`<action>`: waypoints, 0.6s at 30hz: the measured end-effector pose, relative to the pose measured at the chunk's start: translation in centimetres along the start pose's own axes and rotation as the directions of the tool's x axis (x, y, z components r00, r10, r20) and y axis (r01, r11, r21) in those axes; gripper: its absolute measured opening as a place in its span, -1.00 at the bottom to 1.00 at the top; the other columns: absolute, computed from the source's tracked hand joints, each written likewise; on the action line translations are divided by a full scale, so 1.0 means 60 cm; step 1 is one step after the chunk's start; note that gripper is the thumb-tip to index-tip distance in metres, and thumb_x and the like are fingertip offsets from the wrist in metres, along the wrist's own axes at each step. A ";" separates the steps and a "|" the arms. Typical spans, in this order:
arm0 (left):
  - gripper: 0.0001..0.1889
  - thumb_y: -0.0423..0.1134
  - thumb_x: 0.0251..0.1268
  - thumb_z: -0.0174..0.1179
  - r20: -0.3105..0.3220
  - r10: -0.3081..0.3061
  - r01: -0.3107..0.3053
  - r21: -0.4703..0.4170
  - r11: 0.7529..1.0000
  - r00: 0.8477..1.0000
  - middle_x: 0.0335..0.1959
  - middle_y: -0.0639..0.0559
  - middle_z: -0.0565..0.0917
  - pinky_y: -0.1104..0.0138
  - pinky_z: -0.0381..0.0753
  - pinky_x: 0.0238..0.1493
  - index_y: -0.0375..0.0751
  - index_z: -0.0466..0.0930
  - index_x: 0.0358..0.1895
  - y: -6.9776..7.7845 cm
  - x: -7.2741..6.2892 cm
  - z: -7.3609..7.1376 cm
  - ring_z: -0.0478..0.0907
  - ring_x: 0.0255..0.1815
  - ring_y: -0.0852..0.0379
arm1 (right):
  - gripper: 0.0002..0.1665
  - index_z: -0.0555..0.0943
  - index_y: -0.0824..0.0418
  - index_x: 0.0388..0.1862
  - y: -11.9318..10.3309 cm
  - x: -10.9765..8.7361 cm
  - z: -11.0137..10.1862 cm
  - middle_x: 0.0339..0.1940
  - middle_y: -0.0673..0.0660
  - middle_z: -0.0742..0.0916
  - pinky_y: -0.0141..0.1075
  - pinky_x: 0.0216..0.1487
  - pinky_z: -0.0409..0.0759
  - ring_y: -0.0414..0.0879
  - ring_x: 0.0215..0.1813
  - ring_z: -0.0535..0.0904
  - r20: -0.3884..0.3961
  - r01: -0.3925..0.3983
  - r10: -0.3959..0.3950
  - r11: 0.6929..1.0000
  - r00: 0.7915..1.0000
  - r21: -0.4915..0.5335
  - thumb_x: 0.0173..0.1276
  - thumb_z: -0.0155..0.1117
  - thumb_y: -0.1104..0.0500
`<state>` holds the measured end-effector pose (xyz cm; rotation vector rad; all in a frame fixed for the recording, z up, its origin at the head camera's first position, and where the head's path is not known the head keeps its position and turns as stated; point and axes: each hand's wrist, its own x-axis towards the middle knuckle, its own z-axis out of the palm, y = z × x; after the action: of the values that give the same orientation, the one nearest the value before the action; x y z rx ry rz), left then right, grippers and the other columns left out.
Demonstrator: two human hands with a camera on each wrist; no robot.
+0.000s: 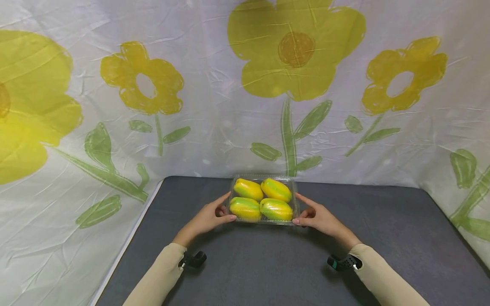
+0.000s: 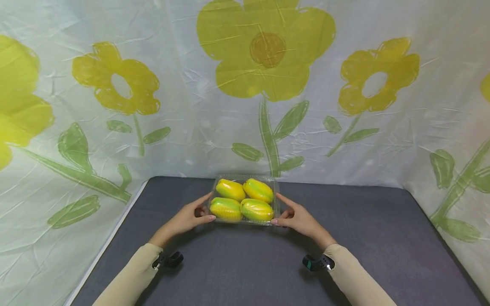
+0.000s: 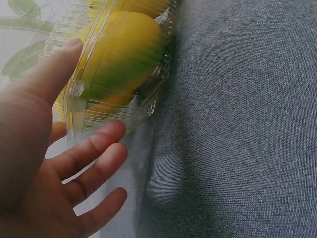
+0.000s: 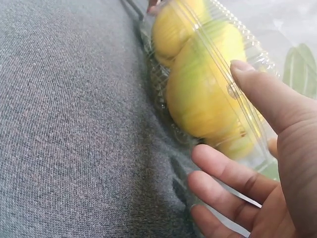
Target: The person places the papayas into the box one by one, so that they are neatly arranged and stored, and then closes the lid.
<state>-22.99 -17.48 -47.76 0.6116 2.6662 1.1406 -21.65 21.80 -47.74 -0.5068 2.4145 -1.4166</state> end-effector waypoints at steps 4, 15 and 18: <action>-0.07 0.11 0.23 0.33 -0.026 0.003 -0.003 0.018 1.000 1.000 -0.18 0.12 0.69 0.28 0.59 -0.05 0.00 0.04 0.59 0.002 0.001 0.000 0.59 -0.18 0.25 | 0.08 -0.01 -0.02 0.64 0.000 0.001 -0.001 -0.26 0.24 0.79 -0.21 -0.29 0.61 0.10 -0.29 0.69 0.002 0.009 -0.009 1.000 1.000 -0.008 0.30 0.41 0.00; -0.03 0.19 0.22 0.30 -0.025 -0.037 0.038 0.033 0.999 0.999 -0.04 0.11 0.65 0.10 0.58 0.11 0.05 -0.03 0.60 0.002 -0.002 -0.002 0.58 0.01 0.15 | 0.10 -0.05 0.12 0.64 -0.010 -0.004 -0.002 -0.20 0.20 0.77 -0.22 -0.27 0.61 0.06 -0.24 0.68 -0.020 0.029 -0.030 0.999 0.999 -0.020 0.33 0.38 0.00; 0.01 0.23 0.21 0.30 -0.025 -0.048 0.049 0.047 0.998 0.999 0.09 0.04 0.64 0.00 0.53 0.22 0.08 -0.08 0.61 0.000 -0.008 -0.007 0.55 0.16 0.05 | 0.08 -0.02 0.08 0.64 -0.014 -0.012 -0.004 -0.03 0.24 0.72 -0.23 -0.12 0.61 0.05 -0.09 0.65 -0.070 0.025 -0.031 0.997 0.997 -0.077 0.32 0.38 -0.04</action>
<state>-22.69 -17.95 -47.44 0.5418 2.7202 1.0809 -20.97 21.94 -46.83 -0.5180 2.5355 -1.3807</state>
